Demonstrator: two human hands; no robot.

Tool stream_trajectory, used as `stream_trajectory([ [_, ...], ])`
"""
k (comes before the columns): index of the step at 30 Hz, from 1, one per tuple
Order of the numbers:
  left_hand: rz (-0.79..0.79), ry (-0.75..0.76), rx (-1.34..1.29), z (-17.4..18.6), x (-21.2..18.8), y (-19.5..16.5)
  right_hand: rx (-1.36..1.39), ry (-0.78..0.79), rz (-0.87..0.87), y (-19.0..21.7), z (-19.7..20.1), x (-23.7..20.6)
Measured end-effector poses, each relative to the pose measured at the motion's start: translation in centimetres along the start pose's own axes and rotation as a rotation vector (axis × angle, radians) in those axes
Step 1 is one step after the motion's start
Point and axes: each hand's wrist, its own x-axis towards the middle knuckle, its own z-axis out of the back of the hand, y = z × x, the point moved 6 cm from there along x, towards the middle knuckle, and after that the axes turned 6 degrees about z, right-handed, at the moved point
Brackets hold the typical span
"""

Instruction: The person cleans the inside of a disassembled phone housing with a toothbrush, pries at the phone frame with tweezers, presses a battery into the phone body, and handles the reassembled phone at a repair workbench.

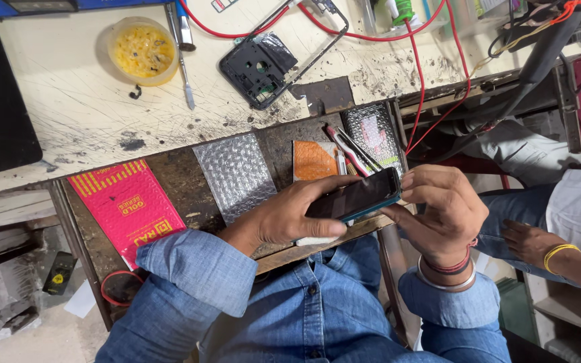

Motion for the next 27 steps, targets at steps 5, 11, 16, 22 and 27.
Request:
stream_trajectory([
  [5,-0.024,0.007,-0.140,0.0,-0.1,0.0,-0.049,0.018,-0.005,-0.3,-0.1,0.0],
  [11,-0.008,-0.071,-0.123,0.5,0.3,0.5,-0.254,0.036,0.115,0.5,-1.2,0.1],
  [16,0.012,-0.084,-0.150,0.5,0.5,1.0,-0.364,0.219,0.388,2.5,-2.2,0.4],
  [22,0.023,-0.090,-0.162,0.4,0.6,1.2,-0.354,0.336,0.552,3.2,-2.7,0.9],
  [27,0.078,-0.084,-0.242,0.3,0.9,2.1,-0.362,0.396,0.577,3.3,-3.3,0.9],
])
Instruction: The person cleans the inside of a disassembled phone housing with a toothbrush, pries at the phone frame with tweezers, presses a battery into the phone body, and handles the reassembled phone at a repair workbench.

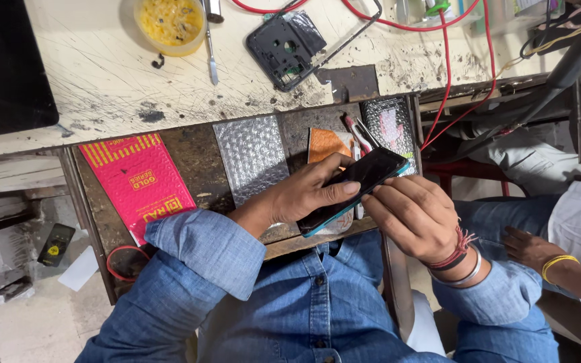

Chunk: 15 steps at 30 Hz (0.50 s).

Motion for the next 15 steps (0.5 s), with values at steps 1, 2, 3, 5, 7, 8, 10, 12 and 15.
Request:
stream_trajectory([
  [1,0.007,-0.006,0.008,0.10,0.15,0.17,-0.003,0.015,-0.012,-0.07,-0.16,0.05],
  [2,0.012,-0.011,0.016,0.24,0.27,0.32,-0.007,0.031,-0.024,-0.07,-0.29,0.13],
  [3,-0.015,-0.018,0.047,0.32,0.30,0.31,-0.008,0.048,-0.035,-0.09,-0.41,0.19],
  [5,-0.069,-0.032,0.114,0.55,0.25,0.24,-0.008,0.065,-0.038,-0.01,-0.58,0.37],
  [7,-0.055,-0.041,0.274,0.81,0.17,0.44,-0.023,0.068,-0.031,-0.09,-0.77,0.62],
  [8,-0.046,-0.046,0.348,0.84,0.10,0.55,-0.028,0.073,-0.023,-0.07,-0.78,0.70],
  [10,-0.069,-0.019,0.376,0.69,-0.04,0.52,-0.033,0.104,-0.003,-0.02,-0.77,0.75],
  [12,-0.102,-0.013,0.402,0.70,-0.01,0.28,-0.052,0.138,0.023,-0.03,-0.78,0.73],
  [15,-0.132,-0.022,0.394,0.59,-0.04,0.07,-0.033,0.149,0.067,-0.17,-0.70,0.68],
])
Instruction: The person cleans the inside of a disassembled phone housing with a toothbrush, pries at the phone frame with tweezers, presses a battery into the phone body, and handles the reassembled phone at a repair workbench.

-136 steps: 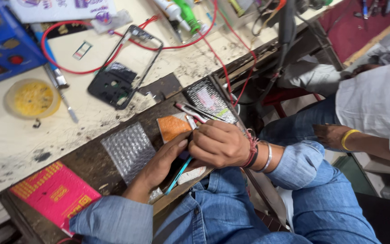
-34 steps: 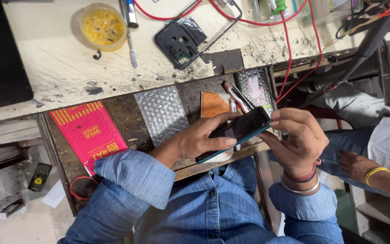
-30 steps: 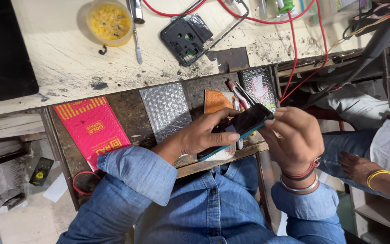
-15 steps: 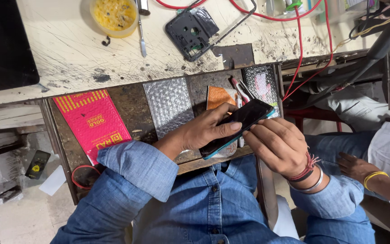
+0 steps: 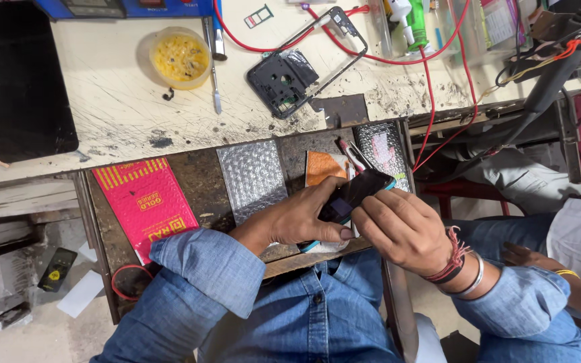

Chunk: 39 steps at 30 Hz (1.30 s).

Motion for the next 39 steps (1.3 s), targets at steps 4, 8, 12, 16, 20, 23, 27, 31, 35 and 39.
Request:
stream_trajectory([
  [4,0.011,0.006,-0.059,0.0,0.0,0.0,-0.034,-0.008,0.001,-0.8,0.3,-0.1],
  [8,0.023,0.012,-0.100,0.0,0.3,0.2,-0.007,-0.014,-0.025,-2.0,0.5,-0.1],
  [12,0.048,0.029,-0.185,-0.1,0.5,0.4,0.017,-0.046,-0.040,-2.6,0.5,0.1],
  [16,0.046,0.033,-0.163,-0.3,0.6,0.3,0.013,-0.045,-0.067,-3.0,0.4,0.2],
  [20,0.080,0.043,-0.204,-0.2,0.5,0.0,0.028,-0.043,-0.069,-3.3,0.4,0.1],
  [23,0.078,0.039,-0.199,-0.1,0.4,-0.4,0.026,-0.038,-0.080,-3.5,0.3,0.0],
  [27,0.060,0.039,-0.206,0.0,0.4,-0.8,0.021,-0.037,-0.055,-3.6,0.2,-0.3],
  [31,0.089,0.038,-0.164,0.0,0.4,-0.7,0.024,-0.029,-0.093,-3.8,0.1,-0.6],
  [35,0.090,0.035,-0.116,0.1,0.5,-0.7,0.021,-0.027,-0.095,-3.8,0.0,-0.7],
  [39,0.077,0.018,-0.098,0.3,0.4,-0.7,0.015,-0.090,-0.075,-3.8,0.0,-0.6],
])
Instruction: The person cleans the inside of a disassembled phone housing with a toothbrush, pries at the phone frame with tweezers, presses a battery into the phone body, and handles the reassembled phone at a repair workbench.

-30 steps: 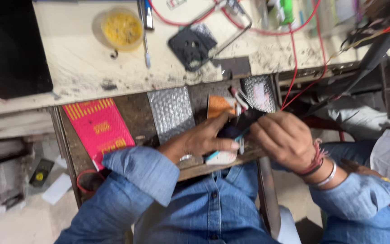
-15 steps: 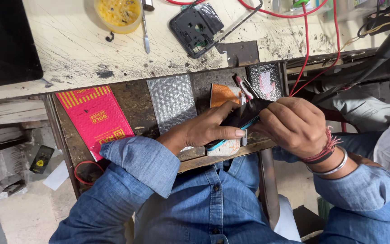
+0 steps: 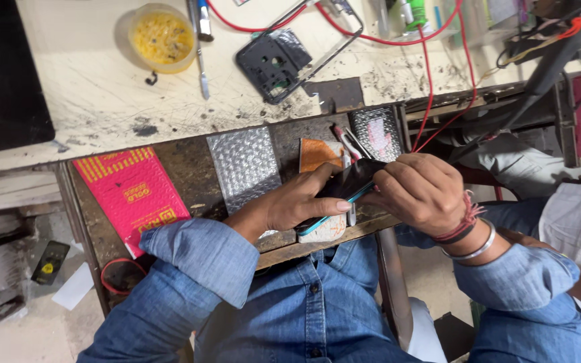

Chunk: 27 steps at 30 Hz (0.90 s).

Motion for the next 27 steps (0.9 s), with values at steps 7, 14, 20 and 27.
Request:
stream_trajectory([
  [7,-0.049,-0.009,0.050,0.8,-0.6,-0.4,-0.058,-0.015,0.021,0.3,-0.3,-0.1],
  [14,-0.012,0.034,0.015,1.0,-1.2,-0.8,-0.033,-0.041,0.034,0.1,-0.7,-0.3],
  [20,-0.069,0.073,-0.141,1.1,-1.6,-1.4,0.068,-0.161,-0.071,-0.1,-0.8,-0.3],
  [27,0.022,0.118,-0.292,1.1,-1.8,-0.5,0.241,-0.305,-0.302,-0.8,-1.4,-1.3],
])
